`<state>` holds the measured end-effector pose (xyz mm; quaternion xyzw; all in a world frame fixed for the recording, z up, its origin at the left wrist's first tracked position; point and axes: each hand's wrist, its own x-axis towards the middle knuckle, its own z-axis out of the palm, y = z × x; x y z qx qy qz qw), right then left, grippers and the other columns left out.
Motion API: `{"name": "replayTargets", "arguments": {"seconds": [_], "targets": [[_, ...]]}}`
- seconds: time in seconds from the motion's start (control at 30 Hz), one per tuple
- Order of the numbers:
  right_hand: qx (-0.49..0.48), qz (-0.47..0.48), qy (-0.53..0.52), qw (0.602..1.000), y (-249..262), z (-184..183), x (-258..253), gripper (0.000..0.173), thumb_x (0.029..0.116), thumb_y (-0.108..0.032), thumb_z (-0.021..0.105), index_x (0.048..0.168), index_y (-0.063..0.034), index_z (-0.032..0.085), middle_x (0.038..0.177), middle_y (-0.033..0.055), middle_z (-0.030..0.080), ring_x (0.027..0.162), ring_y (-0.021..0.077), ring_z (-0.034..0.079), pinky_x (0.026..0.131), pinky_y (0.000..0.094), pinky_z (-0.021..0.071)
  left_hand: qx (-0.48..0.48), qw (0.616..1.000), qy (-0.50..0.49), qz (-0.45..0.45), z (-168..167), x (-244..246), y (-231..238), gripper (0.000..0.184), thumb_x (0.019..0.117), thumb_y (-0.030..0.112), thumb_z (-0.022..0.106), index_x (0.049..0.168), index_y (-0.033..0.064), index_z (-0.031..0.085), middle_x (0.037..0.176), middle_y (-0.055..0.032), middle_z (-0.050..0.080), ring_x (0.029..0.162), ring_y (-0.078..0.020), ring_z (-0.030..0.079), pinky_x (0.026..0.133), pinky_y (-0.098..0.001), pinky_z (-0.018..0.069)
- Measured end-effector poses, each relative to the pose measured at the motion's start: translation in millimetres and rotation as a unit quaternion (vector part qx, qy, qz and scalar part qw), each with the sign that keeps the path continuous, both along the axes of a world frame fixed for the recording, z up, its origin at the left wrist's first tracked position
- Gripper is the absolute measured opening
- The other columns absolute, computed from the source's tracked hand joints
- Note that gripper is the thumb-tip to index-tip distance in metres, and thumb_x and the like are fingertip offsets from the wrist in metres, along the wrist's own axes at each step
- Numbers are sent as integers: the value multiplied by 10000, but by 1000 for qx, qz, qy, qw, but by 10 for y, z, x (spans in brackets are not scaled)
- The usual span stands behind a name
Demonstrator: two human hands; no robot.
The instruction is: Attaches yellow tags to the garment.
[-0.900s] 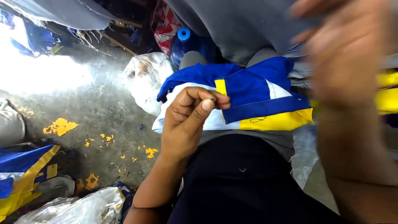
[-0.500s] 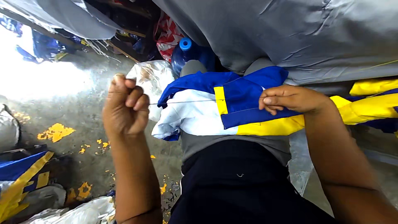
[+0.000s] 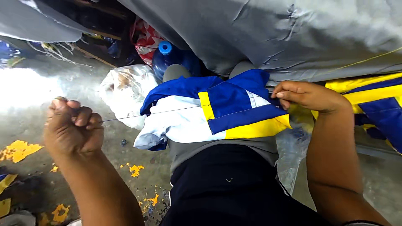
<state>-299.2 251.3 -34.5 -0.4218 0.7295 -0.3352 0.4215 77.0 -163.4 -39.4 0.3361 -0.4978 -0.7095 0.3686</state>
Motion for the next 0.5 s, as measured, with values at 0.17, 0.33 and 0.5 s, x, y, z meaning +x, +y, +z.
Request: {"name": "replayTargets", "arguments": {"seconds": [0.17,0.33,0.5], "targets": [[-178,-223,-45,957,165,-146,34,144,1026,-144,543,1005,-191,677,835,-115,710,737,6,674,727,190,585,-19,998,-52,4,-18,-184,256,287,1110,185,361,963,272,592,810,169,632,552,69,485,522,-90,420],[-410,-348,-270,798,-38,-359,169,314,1075,-233,431,883,-291,673,876,-121,679,777,39,649,713,227,556,-24,998,-50,-2,-100,-292,348,267,1094,151,413,962,247,624,819,138,671,554,52,494,524,-110,425],[-332,-302,-294,843,-318,-297,517,276,1078,-276,479,915,-308,699,799,-168,682,591,-45,572,556,136,495,-90,986,-108,-85,-105,-566,721,200,1028,98,515,980,236,651,852,173,673,665,52,575,641,-155,508]]}}
